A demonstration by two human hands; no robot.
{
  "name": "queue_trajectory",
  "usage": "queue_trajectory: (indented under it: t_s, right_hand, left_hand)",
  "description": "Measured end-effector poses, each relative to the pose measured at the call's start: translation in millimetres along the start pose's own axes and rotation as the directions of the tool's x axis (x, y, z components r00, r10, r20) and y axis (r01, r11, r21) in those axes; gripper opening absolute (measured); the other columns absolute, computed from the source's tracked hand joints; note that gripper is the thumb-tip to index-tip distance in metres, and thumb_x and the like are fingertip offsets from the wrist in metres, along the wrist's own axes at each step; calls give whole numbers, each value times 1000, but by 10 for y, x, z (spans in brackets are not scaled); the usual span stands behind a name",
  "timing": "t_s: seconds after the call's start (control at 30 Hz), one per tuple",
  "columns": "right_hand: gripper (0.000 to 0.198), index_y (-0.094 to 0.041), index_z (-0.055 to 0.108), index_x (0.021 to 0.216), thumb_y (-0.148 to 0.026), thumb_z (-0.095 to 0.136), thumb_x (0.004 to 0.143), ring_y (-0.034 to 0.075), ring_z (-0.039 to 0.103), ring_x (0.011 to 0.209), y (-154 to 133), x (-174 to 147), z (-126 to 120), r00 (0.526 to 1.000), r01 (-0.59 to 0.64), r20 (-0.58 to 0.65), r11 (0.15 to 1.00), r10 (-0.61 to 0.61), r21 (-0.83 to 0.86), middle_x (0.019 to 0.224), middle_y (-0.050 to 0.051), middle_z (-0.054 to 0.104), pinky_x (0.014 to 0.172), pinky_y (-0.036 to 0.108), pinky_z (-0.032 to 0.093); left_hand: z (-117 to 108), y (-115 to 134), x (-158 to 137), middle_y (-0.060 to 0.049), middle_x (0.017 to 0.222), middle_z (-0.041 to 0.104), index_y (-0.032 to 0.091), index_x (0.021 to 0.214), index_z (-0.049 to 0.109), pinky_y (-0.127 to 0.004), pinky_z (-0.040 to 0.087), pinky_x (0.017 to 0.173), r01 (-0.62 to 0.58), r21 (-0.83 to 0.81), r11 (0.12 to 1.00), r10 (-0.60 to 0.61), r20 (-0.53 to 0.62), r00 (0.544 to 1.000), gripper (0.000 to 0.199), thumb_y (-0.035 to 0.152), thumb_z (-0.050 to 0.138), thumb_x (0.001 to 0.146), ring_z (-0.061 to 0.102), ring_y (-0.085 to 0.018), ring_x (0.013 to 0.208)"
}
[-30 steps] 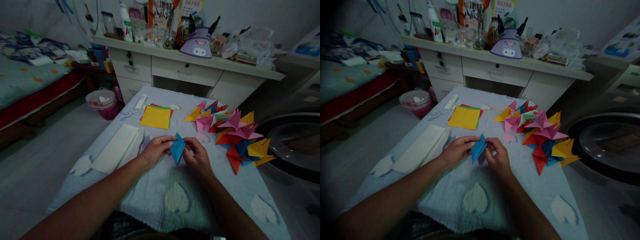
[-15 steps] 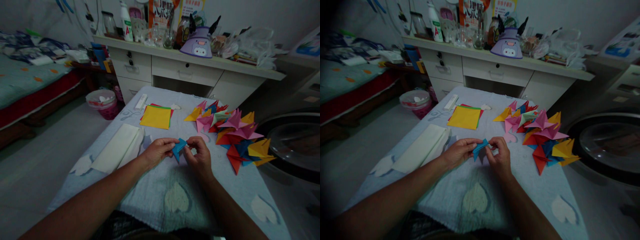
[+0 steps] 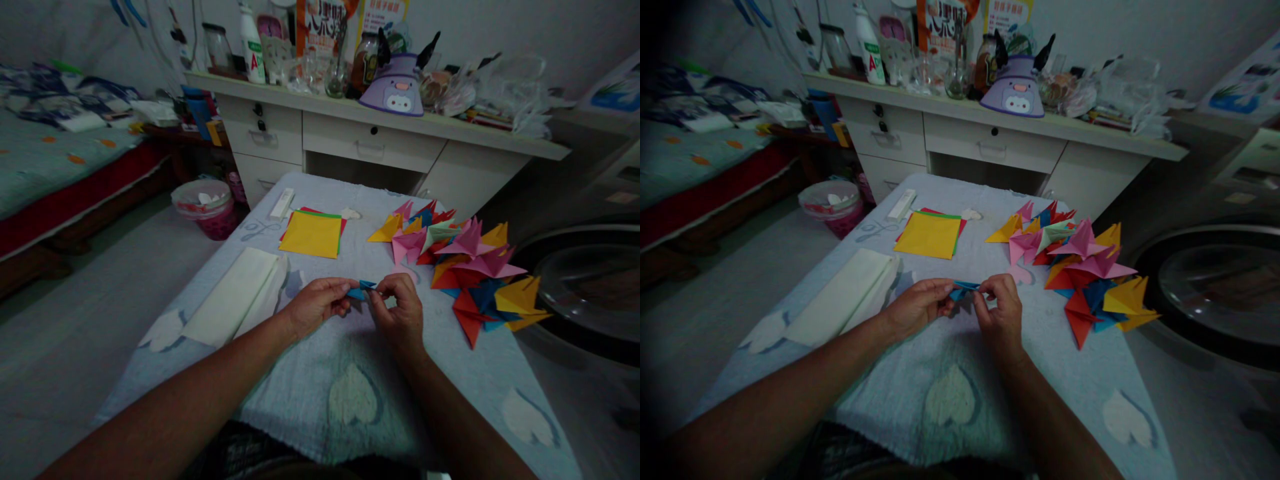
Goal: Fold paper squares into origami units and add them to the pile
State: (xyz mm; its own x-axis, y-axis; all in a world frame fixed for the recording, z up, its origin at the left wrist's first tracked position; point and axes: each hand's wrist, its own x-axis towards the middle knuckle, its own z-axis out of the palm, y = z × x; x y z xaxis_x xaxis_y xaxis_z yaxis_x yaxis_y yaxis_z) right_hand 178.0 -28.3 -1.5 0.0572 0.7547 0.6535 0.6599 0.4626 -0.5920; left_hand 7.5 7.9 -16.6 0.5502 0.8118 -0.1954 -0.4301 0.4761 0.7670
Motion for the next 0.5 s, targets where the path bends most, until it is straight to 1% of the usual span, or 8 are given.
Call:
queue_trajectory:
  t_s: [0.1,0.17,0.33,0.43,0.5]
  right_hand:
    - [17,-22,49,75,-8,57,78,14,49,69,-7,1,0,1000,27,2,1000,-27,-5,76,-1,51,63,28,43]
    - [17,-22,49,75,-8,56,79,14,51,70,7,-13,9,1000,24,3,1000,-24,5,76,-1,53,64,29,44]
    - [11,-23,54,86,-14,59,82,14,56,69,47,-65,35,998,-53,21,998,53,12,77,-1,58,65,29,47]
    - [18,-23,57,97,-16,60,81,15,58,70,43,-78,30,996,-83,33,997,83,6,78,-1,60,67,29,49]
    - [21,-23,56,99,-16,61,79,15,58,70,35,-81,24,994,-107,37,994,106,10,79,-1,60,68,29,49]
  left_hand:
    - [-8,-5,3,-2,68,63,10,92,72,-23,36,57,1,-8,1000,-1,7,1000,26,30,75,75,51,-9,60]
    - [-12,-3,4,-3,69,64,10,92,72,-23,37,57,4,-13,1000,-4,7,1000,26,30,74,76,52,-9,60]
    - [-13,11,-1,-4,72,64,10,94,72,-24,38,59,12,-23,1000,-12,7,1000,30,32,76,74,53,-9,63]
    - [-13,13,-3,-5,77,65,9,96,72,-24,39,61,17,-23,1000,-17,16,1000,35,33,78,72,54,-10,65]
    - [-16,13,-3,-5,78,65,9,96,72,-25,40,61,20,-26,999,-20,13,1000,36,35,79,71,55,-10,65]
